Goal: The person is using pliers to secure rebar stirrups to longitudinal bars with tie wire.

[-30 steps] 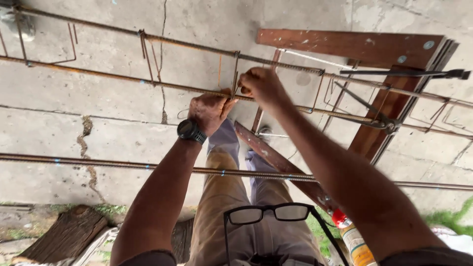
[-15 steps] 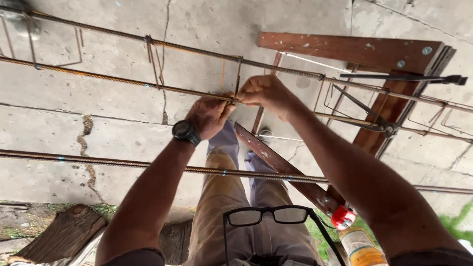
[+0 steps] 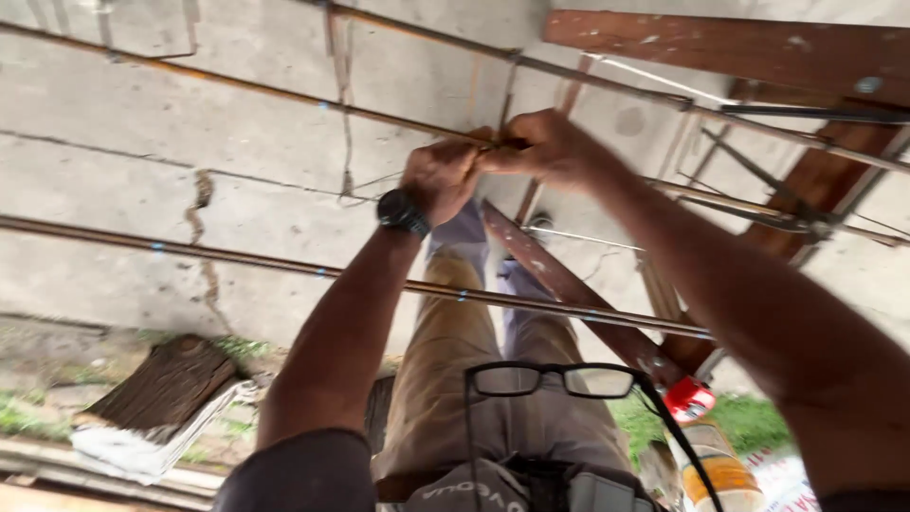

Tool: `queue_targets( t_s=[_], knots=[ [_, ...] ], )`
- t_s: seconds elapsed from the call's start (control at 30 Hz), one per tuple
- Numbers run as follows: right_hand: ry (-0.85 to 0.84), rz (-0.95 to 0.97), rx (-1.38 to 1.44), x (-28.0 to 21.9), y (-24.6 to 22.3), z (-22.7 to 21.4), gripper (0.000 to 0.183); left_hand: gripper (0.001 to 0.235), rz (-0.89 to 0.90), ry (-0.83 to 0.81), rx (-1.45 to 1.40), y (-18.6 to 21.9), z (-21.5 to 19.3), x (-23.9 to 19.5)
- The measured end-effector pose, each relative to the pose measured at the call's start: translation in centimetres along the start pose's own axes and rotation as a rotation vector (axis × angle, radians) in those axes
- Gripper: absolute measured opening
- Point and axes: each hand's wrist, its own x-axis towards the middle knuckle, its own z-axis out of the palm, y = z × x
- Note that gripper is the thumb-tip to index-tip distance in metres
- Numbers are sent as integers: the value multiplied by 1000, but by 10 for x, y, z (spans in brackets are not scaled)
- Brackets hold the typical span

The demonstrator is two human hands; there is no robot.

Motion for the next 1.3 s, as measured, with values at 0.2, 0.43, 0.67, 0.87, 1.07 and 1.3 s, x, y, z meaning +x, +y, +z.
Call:
queue_targets(
  t_s=[0.2, 0.43, 0.67, 0.87, 1.07, 1.3],
  knots=[
    [233, 0, -286, -19, -8, 21, 40, 18, -158, -187, -19, 24, -33, 3],
    [257, 6, -219, -20, -17, 24, 45, 18, -416, -486, -14, 31, -57, -14],
    [303, 5, -354, -17, -17, 26, 46, 38, -398, -915, 161, 62, -78, 25],
    [260, 120, -287, -27, -46, 19, 43, 34, -432, -809, 242, 100, -53, 30],
    [203, 209, -188, -13, -41, 16, 28, 45, -726, -828, 231, 118, -62, 61],
    [129, -202, -445, 120, 107, 64, 30, 76, -842, -894, 185, 125, -67, 75]
  ],
)
